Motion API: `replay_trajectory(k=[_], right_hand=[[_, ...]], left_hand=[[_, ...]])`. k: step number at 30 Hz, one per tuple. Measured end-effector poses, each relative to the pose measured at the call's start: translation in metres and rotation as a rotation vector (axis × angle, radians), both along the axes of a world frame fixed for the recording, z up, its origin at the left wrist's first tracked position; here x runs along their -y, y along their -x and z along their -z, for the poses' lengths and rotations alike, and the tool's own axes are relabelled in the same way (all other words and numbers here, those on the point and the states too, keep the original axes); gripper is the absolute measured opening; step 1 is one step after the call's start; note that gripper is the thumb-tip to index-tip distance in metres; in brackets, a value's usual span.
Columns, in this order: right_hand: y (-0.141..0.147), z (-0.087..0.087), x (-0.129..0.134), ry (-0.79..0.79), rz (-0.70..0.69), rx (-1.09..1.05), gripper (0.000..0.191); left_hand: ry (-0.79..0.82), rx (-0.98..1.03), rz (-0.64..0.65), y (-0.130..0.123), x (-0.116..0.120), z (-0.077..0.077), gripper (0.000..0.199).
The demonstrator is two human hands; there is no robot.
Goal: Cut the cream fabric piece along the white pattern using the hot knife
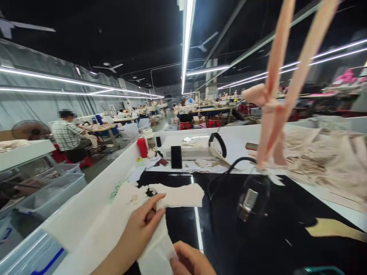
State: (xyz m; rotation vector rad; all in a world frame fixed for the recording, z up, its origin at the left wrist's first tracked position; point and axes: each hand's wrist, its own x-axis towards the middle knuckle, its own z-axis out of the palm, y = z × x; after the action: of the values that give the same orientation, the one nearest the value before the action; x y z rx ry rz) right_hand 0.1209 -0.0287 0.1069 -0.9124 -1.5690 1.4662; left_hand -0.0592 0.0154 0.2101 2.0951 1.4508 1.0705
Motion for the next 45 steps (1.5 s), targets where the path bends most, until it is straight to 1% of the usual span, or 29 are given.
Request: replay_trajectory(k=[3, 5, 9, 12, 14, 16, 19, 22, 24, 29, 34, 38, 41, 45], right_hand=[[-0.011, -0.012, -0.018, -0.025, 0.044, 0.055, 0.028], [-0.022, -0.017, -0.035, -0.044, 0.112, 0.121, 0.025], [-0.046, -0.018, -0.074, -0.073, 0.334, 0.269, 0.039], [-0.063, -0.017, -0.099, -0.100, 0.488, 0.364, 0.048], [-0.073, -0.018, -0.113, -0.131, 0.571, 0.415, 0.049], [-0.080, -0.018, -0.124, -0.164, 0.622, 0.458, 0.047], [-0.086, -0.016, -0.139, -0.218, 0.648, 0.511, 0.043], [-0.088, -0.010, -0.154, -0.259, 0.641, 0.561, 0.035], [-0.090, -0.005, -0.162, -0.275, 0.629, 0.596, 0.029], [-0.094, 0.005, -0.174, -0.314, 0.617, 0.664, 0.022], [-0.099, 0.008, -0.177, -0.360, 0.635, 0.699, 0.022], [-0.102, 0.011, -0.179, -0.390, 0.652, 0.734, 0.023], [-0.103, 0.015, -0.181, -0.418, 0.655, 0.785, 0.021], [-0.103, 0.020, -0.183, -0.471, 0.664, 0.897, 0.020]], left_hand=[[0.008, 0.093, -0.069, 0.004, -0.025, -0.001, 0.044], [0.009, 0.160, -0.100, 0.006, -0.043, 0.002, 0.046], [0.016, 0.202, -0.150, 0.004, -0.078, 0.013, 0.047], [0.035, 0.201, -0.170, -0.004, -0.101, 0.025, 0.046], [0.054, 0.189, -0.182, -0.009, -0.114, 0.035, 0.044], [0.072, 0.170, -0.198, -0.014, -0.126, 0.046, 0.044], [0.103, 0.132, -0.215, -0.015, -0.138, 0.062, 0.041], [0.146, 0.094, -0.218, -0.013, -0.144, 0.076, 0.033], [0.176, 0.080, -0.218, -0.010, -0.144, 0.082, 0.034], [0.245, 0.098, -0.205, -0.007, -0.139, 0.090, 0.036], [0.359, 0.185, -0.150, -0.010, -0.133, 0.087, 0.044], [0.385, 0.205, -0.140, -0.014, -0.130, 0.079, 0.046], [0.394, 0.162, -0.124, -0.016, -0.127, 0.074, 0.047], [0.371, 0.036, -0.106, -0.015, -0.123, 0.074, 0.051]])
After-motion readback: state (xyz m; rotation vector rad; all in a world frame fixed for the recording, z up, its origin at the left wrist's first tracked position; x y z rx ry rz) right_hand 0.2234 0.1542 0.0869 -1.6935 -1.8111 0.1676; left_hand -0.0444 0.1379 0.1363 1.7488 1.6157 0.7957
